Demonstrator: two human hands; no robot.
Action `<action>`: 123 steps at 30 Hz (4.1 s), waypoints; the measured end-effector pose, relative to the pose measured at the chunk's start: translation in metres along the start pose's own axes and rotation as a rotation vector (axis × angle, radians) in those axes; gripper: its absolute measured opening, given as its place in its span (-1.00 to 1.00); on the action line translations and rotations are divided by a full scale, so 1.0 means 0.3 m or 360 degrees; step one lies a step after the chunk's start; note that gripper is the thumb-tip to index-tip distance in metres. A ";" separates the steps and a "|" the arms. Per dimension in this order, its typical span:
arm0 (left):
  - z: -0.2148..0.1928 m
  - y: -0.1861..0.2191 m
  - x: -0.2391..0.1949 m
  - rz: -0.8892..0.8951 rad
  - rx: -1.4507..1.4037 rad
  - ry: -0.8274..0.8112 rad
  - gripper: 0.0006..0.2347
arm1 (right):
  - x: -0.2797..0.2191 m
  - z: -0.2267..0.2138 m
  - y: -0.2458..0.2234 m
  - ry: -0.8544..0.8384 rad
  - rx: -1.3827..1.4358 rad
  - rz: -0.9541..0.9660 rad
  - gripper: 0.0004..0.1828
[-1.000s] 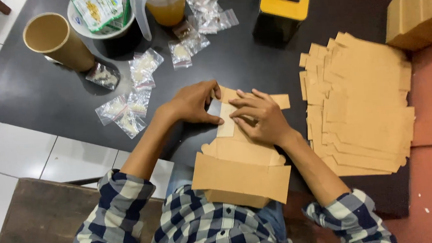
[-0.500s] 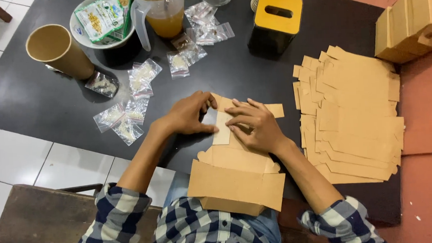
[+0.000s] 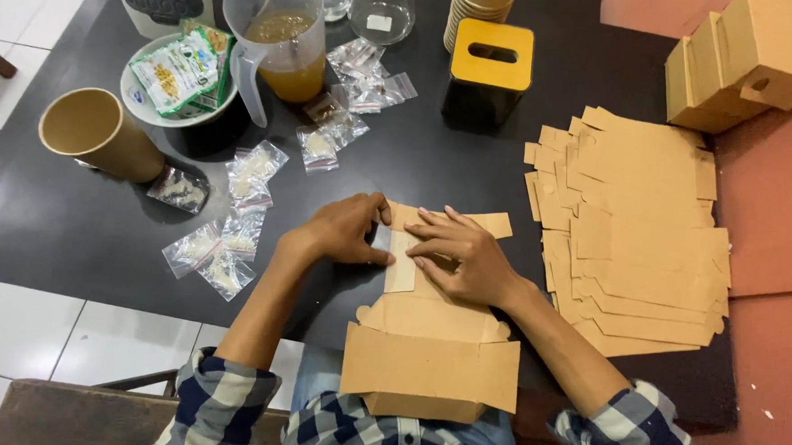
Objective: The person folds flat cardboard box blanks into three-dimensional boxes by hand. They repeatedly pick up a blank, fold the side flaps, tuck tabs into slots, and press the seams to form a finished box, then place it aside.
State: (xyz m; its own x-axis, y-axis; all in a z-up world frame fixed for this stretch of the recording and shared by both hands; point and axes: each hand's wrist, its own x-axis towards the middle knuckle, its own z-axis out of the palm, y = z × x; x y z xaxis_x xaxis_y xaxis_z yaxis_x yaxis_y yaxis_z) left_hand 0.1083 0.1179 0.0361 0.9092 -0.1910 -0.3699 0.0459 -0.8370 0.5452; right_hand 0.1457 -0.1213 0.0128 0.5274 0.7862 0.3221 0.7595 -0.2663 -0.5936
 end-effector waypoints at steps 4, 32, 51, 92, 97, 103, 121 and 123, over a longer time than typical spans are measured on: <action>-0.011 0.002 0.021 -0.0012 -0.0015 0.0049 -0.61 | 0.011 0.002 0.009 0.0015 -0.0011 -0.0040 -0.89; 0.080 0.012 -0.122 0.0267 -0.0493 0.0515 -0.42 | 0.008 -0.009 0.007 -0.0018 -0.0018 0.0007 -0.87; 0.115 0.005 -0.015 -0.0017 -0.0376 0.0887 -0.79 | -0.006 0.003 0.015 -0.0033 -0.0037 0.0002 -0.81; 0.207 0.210 -0.175 -0.0443 -0.0513 0.1112 -0.78 | -0.024 -0.243 -0.083 -0.0277 0.0801 0.0221 -0.80; 0.102 0.199 -0.158 -0.0196 -0.1016 0.1165 -0.81 | -0.031 -0.258 -0.088 -0.0471 0.0706 0.0369 -0.83; -0.023 0.253 -0.125 0.0360 -0.0699 0.1511 -0.87 | -0.022 -0.290 -0.088 -0.0558 0.0597 0.0556 -0.78; 0.145 0.447 -0.288 0.1798 0.0447 0.0983 -0.89 | -0.082 -0.261 0.154 0.0048 0.1439 0.0892 -0.51; 0.179 0.409 -0.287 0.1771 0.0504 0.0896 -0.94 | -0.071 -0.280 0.144 0.0158 0.1533 0.0847 -0.49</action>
State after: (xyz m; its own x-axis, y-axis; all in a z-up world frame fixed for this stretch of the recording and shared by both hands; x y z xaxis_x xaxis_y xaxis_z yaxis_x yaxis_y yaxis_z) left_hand 0.0134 0.0040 0.0944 0.4469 -0.6848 0.5756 -0.8755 -0.4670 0.1241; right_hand 0.1994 -0.1964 0.0423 0.7596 0.6405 -0.1132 -0.1656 0.0222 -0.9859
